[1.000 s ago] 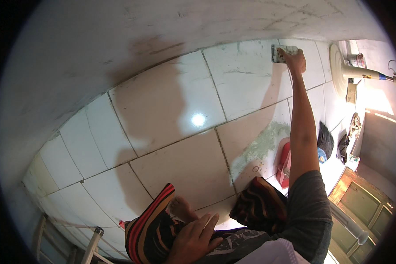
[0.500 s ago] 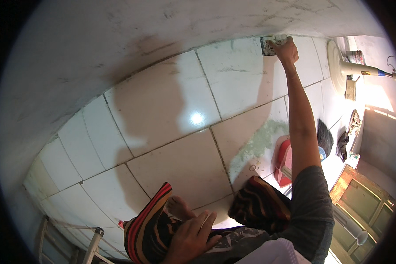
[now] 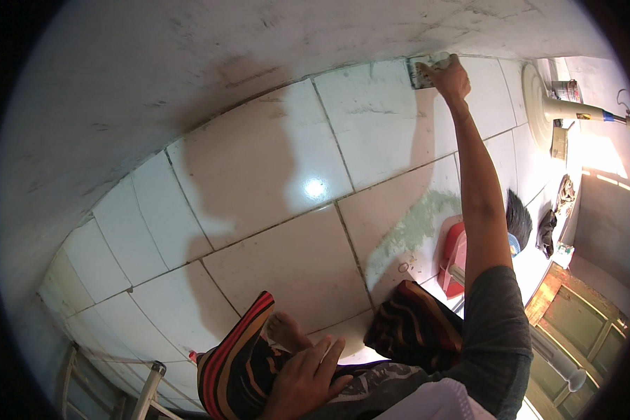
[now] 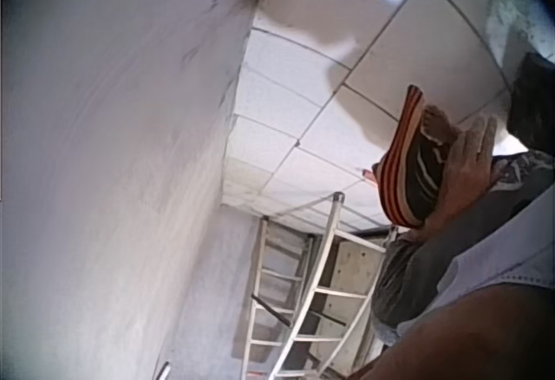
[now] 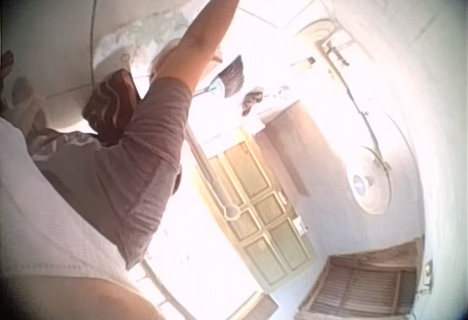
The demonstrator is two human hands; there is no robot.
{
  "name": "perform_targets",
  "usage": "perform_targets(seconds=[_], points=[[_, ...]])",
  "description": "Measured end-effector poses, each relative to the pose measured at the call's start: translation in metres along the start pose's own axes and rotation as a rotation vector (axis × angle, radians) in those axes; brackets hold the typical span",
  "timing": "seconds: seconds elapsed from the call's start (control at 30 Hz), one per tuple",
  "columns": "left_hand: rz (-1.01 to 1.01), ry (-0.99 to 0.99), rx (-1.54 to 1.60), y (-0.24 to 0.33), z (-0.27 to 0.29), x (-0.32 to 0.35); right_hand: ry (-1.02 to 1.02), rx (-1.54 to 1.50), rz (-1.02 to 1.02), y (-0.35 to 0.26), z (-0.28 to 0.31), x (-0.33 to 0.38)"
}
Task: The person scrapes a wall with a handheld tool, then sweeps the debris into a dustpan with a broom.
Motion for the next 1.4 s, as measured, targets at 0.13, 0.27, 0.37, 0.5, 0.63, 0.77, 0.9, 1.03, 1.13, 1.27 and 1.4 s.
perform_targets(seconds=[0.13, 0.27, 0.37, 0.5, 0.63, 0.77, 0.9, 1.03, 1.13, 1.27, 1.4], points=[[-0.019, 0.009, -0.005, 0.0, -0.001, 0.0, -0.108, -0.004, 0.144, 0.001, -0.009, 0.002], [0.01, 0.032, 0.015, -0.001, 0.002, 0.001, 0.058, -0.052, -0.097, 0.055, 0.012, 0.004], [0.025, 0.031, 0.009, -0.001, 0.003, -0.001, 0.053, -0.005, -0.158, 0.081, 0.011, 0.011], [-0.012, 0.03, -0.006, 0.003, 0.003, -0.008, 0.121, 0.027, 0.092, 0.051, -0.002, 0.017], [-0.061, 0.022, -0.002, 0.009, 0.0, -0.01, 0.076, 0.023, 0.185, 0.02, -0.005, 0.019], [-0.016, 0.06, 0.009, 0.006, 0.001, -0.005, 0.211, 0.022, 0.159, 0.047, 0.021, 0.025], [-0.015, 0.102, 0.002, 0.004, 0.002, -0.006, 0.134, -0.025, -0.105, 0.101, 0.02, 0.033], [-0.045, 0.077, -0.003, 0.009, -0.001, -0.011, 0.067, 0.027, -0.018, 0.1, 0.015, 0.03], [-0.038, 0.056, -0.002, 0.012, -0.001, -0.013, 0.053, 0.12, 0.058, 0.086, 0.017, 0.026], [-0.021, 0.063, -0.022, 0.012, 0.001, -0.013, 0.089, 0.063, -0.118, 0.089, 0.024, 0.031], [-0.039, 0.049, -0.023, 0.013, -0.002, -0.012, -0.065, 0.005, 0.133, 0.075, 0.012, 0.04]])
Point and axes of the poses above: each hand's wrist, its own x-axis away from the middle knuckle, its own z-axis out of the back of the hand, y = z × x, the point moved 5 cm from there along -x, towards the middle knuckle, and after that the axes turned 7 degrees about z, right-handed, at the moved point
